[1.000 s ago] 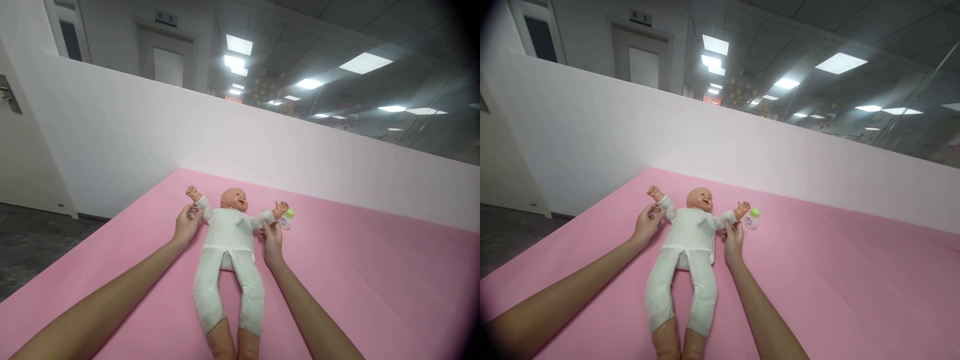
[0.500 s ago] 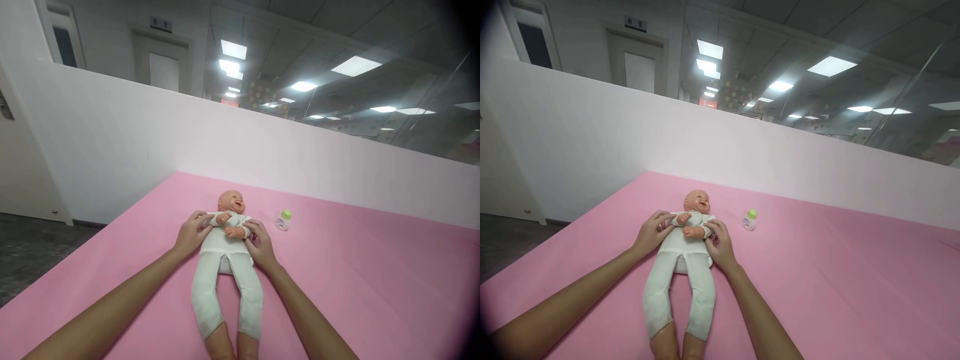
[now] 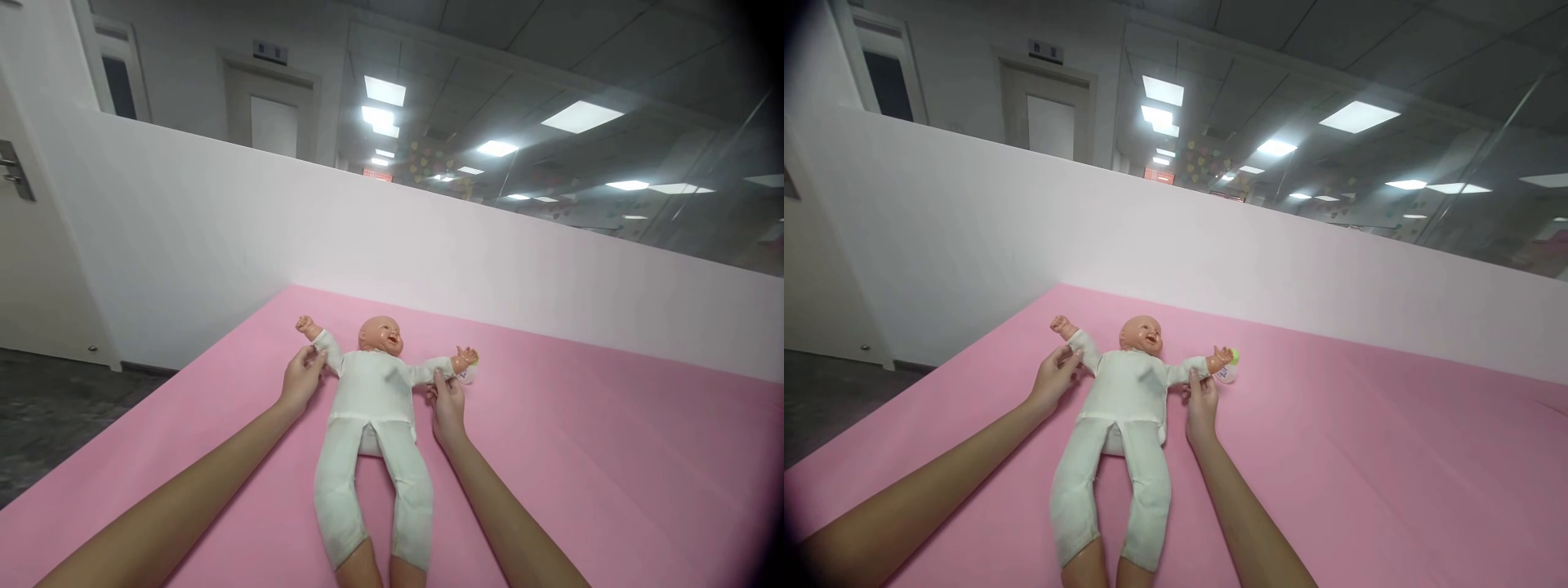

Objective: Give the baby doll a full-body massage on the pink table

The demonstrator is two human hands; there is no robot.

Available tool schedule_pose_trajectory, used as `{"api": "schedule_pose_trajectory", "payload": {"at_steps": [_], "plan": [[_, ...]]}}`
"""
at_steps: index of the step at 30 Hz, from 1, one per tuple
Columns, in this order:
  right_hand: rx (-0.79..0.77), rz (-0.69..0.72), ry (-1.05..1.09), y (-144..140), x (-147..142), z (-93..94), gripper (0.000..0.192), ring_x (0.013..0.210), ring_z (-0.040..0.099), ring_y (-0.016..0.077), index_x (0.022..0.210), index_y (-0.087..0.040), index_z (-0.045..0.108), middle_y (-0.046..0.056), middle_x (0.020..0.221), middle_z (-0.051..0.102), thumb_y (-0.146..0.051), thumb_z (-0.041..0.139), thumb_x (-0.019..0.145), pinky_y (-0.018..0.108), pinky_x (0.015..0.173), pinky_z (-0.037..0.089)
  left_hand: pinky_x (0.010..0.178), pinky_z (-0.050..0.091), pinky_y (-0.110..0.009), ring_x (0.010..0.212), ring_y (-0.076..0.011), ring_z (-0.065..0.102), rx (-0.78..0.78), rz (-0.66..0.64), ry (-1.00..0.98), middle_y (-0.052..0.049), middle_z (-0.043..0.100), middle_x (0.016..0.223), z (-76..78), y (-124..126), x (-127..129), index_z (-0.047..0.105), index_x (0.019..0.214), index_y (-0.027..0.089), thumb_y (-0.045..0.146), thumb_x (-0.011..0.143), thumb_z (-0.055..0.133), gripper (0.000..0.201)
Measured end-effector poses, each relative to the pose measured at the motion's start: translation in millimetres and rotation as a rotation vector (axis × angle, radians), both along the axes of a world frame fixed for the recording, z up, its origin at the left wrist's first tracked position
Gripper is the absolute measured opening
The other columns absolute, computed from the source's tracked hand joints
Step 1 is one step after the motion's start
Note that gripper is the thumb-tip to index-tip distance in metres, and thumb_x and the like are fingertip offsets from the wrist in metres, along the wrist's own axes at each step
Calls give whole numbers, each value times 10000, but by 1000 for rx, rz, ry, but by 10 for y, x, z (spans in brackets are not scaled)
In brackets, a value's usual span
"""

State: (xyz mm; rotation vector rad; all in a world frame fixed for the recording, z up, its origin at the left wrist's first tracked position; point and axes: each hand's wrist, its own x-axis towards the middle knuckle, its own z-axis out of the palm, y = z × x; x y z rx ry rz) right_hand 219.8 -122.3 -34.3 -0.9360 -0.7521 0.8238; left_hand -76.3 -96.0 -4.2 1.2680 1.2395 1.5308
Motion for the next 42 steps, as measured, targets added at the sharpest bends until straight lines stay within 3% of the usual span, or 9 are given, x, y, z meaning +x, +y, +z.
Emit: {"api": "schedule_pose_trajectory", "payload": {"at_steps": [5,10,13,15,20,25,31,37,42], "plan": [[10,-16,4,2,3,10,404,590,529,113,1012,-224,618,-25,793,620,-500,786,770,238,512,417,578,487,-278,670,-179,636,3,-41,-57,-37,688,800,21,1,6,590,985,180,617,814,691,480],[205,53,-547,-129,-116,80,288,923,653,210,1144,-236,687,66,1076,689,-325,681,871,338,793,547,648,488,-297,699,-156,606,190,-75,279,-71,709,1123,10,-60,60,678,1188,206,459,903,624,385],[359,145,-830,-188,-161,100,367,1206,598,262,1213,-276,717,94,1258,637,-195,586,880,408,1007,510,753,506,-309,850,-185,636,327,-147,535,-58,676,1160,-13,-101,95,696,1287,284,358,939,573,376],[383,170,-888,-198,-165,105,431,1247,578,264,1247,-290,712,98,1279,621,-149,551,873,424,1050,490,790,508,-304,965,-203,638,373,-175,607,-57,655,1166,-22,-117,106,688,1323,327,322,960,533,395],[278,120,-735,-168,-150,110,333,1141,625,264,1210,-250,712,105,1240,671,-248,616,890,388,915,532,750,505,-311,807,-177,621,333,-139,541,-59,684,1183,-8,-107,85,682,1312,285,349,943,556,395],[78,76,-281,-86,-88,71,381,763,638,176,1093,-209,661,34,929,714,-468,740,825,292,676,520,578,468,-277,571,-111,546,134,-44,179,-86,698,1227,-26,-42,47,610,1239,220,459,871,635,439],[-16,12,-3,15,21,-1,401,506,457,116,932,-243,579,-82,611,498,-561,765,776,234,474,363,507,429,-236,536,-109,532,38,2,-85,-9,667,846,-58,33,16,540,1128,200,573,818,691,509],[119,58,-412,-142,-110,86,287,779,619,175,1081,-219,685,25,904,685,-420,713,877,297,708,514,606,461,-277,623,-127,580,173,-18,210,-78,704,1156,28,-104,80,635,1140,217,491,885,638,375],[327,164,-842,-224,-168,119,378,1192,610,267,1235,-289,730,97,1257,648,-207,605,888,400,965,533,717,478,-310,753,-176,607,383,-89,592,-47,697,1099,57,-239,158,711,1131,267,343,939,571,249]]}}
